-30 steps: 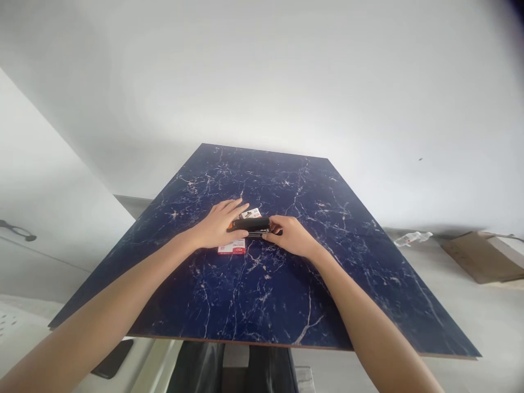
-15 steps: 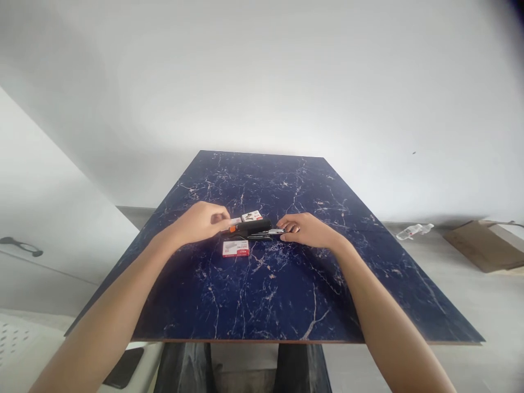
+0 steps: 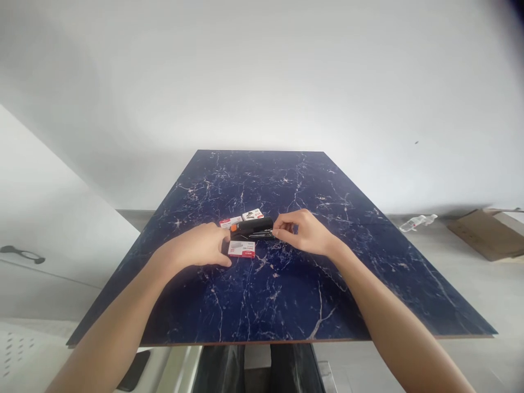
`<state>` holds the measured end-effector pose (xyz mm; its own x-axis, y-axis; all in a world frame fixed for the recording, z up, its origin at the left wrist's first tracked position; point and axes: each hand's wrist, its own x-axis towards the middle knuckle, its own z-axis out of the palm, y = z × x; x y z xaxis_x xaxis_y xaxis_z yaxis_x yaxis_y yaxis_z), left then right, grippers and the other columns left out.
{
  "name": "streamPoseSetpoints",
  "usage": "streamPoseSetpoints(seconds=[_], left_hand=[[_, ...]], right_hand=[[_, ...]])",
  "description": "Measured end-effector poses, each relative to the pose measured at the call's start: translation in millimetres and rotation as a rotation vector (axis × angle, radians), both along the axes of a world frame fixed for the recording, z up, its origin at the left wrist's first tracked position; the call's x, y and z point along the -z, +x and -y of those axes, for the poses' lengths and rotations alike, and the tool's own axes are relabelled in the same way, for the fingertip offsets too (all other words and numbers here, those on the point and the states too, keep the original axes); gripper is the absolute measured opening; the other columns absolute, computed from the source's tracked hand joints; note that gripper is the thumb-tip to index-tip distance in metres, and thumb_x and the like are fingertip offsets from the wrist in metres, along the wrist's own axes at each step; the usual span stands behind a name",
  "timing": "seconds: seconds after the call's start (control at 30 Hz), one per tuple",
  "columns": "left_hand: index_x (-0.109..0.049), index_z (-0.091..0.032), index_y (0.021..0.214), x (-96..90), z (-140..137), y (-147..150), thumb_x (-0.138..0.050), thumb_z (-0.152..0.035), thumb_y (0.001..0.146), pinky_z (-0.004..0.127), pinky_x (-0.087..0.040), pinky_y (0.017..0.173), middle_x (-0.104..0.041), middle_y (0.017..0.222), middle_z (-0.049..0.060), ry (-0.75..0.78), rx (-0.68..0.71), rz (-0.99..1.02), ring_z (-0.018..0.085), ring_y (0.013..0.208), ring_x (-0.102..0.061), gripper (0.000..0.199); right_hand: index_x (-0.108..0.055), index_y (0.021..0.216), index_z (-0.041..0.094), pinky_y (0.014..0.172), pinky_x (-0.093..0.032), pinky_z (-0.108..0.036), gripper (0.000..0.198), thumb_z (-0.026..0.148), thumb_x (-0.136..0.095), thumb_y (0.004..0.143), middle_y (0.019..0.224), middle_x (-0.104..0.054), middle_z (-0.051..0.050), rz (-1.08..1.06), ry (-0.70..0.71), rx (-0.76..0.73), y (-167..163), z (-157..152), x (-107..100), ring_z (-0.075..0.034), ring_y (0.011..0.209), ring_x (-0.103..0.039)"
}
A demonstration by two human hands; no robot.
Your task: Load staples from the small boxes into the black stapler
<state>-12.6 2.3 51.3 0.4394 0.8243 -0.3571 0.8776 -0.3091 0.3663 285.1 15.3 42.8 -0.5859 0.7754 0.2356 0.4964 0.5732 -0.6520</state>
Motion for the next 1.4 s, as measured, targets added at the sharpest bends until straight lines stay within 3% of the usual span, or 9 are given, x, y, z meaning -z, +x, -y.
streamPoseSetpoints(seconds=[0.13, 0.23, 0.37, 0.5, 0.67, 0.8, 0.93, 1.13, 1.4], left_hand=[[-0.076, -0.025, 0.101, -3.3, -4, -6, -0.076, -0.05, 0.073, 0.027, -0.035, 0.049, -0.075, 0.079, 0.003, -0.089, 0.003, 0.065, 0.018, 0.058, -0.066, 0.038], [-0.076, -0.026, 0.109, -1.7, -6, -9, -0.074, -0.04, 0.075, 0.025, -0.038, 0.049, -0.076, 0.078, 0.002, -0.189, 0.043, 0.194, 0.019, 0.059, -0.069, 0.036], [-0.076, -0.027, 0.113, 0.1, -7, -9, -0.071, -0.034, 0.08, 0.024, -0.046, 0.05, -0.076, 0.076, 0.002, -0.29, 0.081, 0.322, 0.02, 0.061, -0.071, 0.034], [-0.072, -0.022, 0.116, -3.3, -8, -7, -0.065, -0.04, 0.089, 0.026, -0.055, 0.056, -0.077, 0.09, 0.008, -0.283, 0.044, 0.502, 0.022, 0.076, -0.075, 0.033], [-0.059, -0.02, 0.133, 3.3, -9, 9, -0.062, -0.045, 0.094, 0.031, -0.06, 0.062, -0.074, 0.093, 0.01, -0.164, -0.047, 0.797, 0.02, 0.076, -0.072, 0.046], [-0.058, -0.022, 0.139, 14.0, -8, 19, -0.059, -0.044, 0.097, 0.031, -0.062, 0.063, -0.073, 0.105, 0.012, -0.251, -0.036, 0.955, 0.021, 0.084, -0.072, 0.048], [-0.066, -0.019, 0.129, 19.6, -9, 21, -0.063, -0.039, 0.095, 0.03, -0.063, 0.064, -0.075, 0.095, 0.01, -0.178, -0.119, 0.978, 0.02, 0.078, -0.073, 0.04], [-0.069, -0.018, 0.123, 28.1, -13, 19, -0.065, -0.035, 0.092, 0.03, -0.063, 0.064, -0.077, 0.088, 0.008, 0.004, -0.213, 0.992, 0.017, 0.067, -0.072, 0.035], [-0.07, -0.017, 0.118, 29.4, -16, 17, -0.066, -0.041, 0.092, 0.03, -0.062, 0.062, -0.078, 0.093, 0.009, 0.079, -0.215, 0.999, 0.017, 0.067, -0.072, 0.035]], right_hand=[[-0.075, 0.1, 0.022, 0.061, -0.046, -0.025, 0.019, 0.035, -0.065, 0.091, 0.073, -0.074, 0.0, 0.119, -0.07, -0.091, -11, 10, 2, -0.015, 0.063, -0.066], [-0.071, 0.118, 0.022, 0.061, -0.044, -0.027, 0.038, 0.043, -0.071, 0.086, 0.081, -0.076, -0.004, 0.264, 0.031, -0.052, -30, 20, 15, -0.019, 0.068, -0.068], [-0.073, 0.106, 0.021, 0.058, -0.038, -0.028, 0.03, 0.042, -0.073, 0.084, 0.087, -0.076, -0.009, 0.387, 0.143, 0.002, -46, 25, 30, -0.023, 0.071, -0.068], [-0.072, 0.112, 0.024, 0.056, -0.035, -0.026, 0.034, 0.043, -0.074, 0.083, 0.072, -0.071, -0.001, 0.255, 0.137, 0.007, -37, 21, 22, -0.017, 0.061, -0.062], [-0.068, 0.126, 0.026, 0.056, -0.038, -0.024, 0.045, 0.044, -0.074, 0.085, 0.064, -0.067, 0.004, 0.014, 0.115, 0.066, -24, 16, 12, -0.011, 0.052, -0.056], [-0.068, 0.129, 0.029, 0.058, -0.041, -0.023, 0.046, 0.039, -0.075, 0.085, 0.066, -0.067, 0.005, -0.034, 0.096, 0.061, -24, 15, 14, -0.01, 0.053, -0.056], [-0.069, 0.128, 0.028, 0.056, -0.042, -0.025, 0.043, 0.045, -0.071, 0.088, 0.074, -0.069, 0.002, -0.106, 0.031, 0.132, -24, 14, 12, -0.011, 0.056, -0.056], [-0.065, 0.122, 0.023, 0.064, -0.057, -0.03, 0.034, 0.042, -0.061, 0.094, 0.09, -0.073, -0.004, -0.404, -0.244, 0.14, -22, 9, 12, -0.017, 0.068, -0.069], [-0.063, 0.123, 0.023, 0.073, -0.061, -0.034, 0.03, 0.035, -0.056, 0.097, 0.091, -0.076, -0.004, -0.397, -0.188, 0.199, -17, 7, 11, -0.02, 0.076, -0.074]])
